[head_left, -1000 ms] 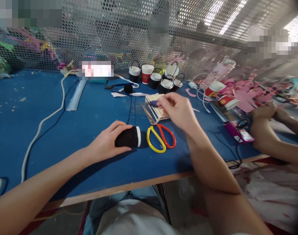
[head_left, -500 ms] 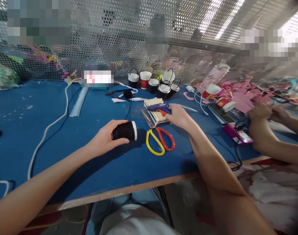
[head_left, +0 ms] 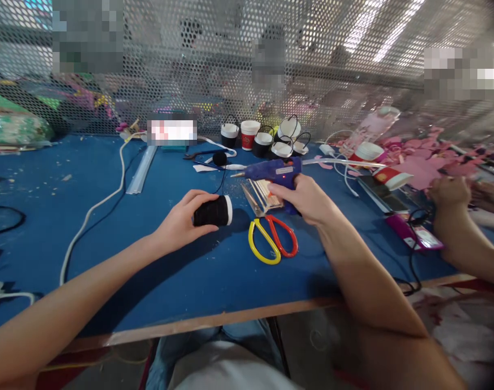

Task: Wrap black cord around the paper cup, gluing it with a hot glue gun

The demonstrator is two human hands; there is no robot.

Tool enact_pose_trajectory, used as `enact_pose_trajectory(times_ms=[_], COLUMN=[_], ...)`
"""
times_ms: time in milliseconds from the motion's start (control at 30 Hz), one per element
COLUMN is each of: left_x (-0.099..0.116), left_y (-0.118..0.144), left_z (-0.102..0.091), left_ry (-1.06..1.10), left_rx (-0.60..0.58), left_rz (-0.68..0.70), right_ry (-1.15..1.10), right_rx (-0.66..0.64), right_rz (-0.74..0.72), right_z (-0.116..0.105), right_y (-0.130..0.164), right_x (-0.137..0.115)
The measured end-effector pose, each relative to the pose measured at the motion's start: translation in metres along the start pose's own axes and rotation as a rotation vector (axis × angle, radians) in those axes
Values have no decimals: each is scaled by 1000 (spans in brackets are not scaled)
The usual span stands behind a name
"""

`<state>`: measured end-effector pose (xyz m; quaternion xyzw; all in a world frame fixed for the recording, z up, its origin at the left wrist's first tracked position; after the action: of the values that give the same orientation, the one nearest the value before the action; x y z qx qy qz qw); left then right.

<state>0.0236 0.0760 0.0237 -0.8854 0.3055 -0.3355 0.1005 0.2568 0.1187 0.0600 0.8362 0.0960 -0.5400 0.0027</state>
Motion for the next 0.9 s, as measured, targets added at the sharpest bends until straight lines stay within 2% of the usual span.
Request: enact_pose_trajectory(times_ms=[133,367,567,733,900], left_x=[-3,-6,-3,-3,-3], left_y=[8,14,13,14,15], left_z=[4,6,3,5,6], left_ry=[-65,-94,-115,-139,-172], left_rx=[56,48,43,45,62], left_rz=[47,78,94,114,142], right_ry=[108,250,251,307,366], right_rx=[-33,-54,-18,-53,-40], right_rz=[-113,-124,-220,-203,-252], right_z=[15,28,33,35,34], right_y=[16,30,31,31,35], right_x=[-13,4,2,2,-2])
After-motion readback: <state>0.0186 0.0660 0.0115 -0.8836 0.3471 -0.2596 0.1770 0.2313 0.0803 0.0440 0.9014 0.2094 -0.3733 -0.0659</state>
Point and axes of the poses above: each hand's wrist, its own y-axis away from the middle knuckle, its own z-axis out of the palm, x = y × z, the point moved 6 cm from there along -y, towards the middle knuckle, and after that the axes turned 1 degree about -x, right-handed, at the moved point
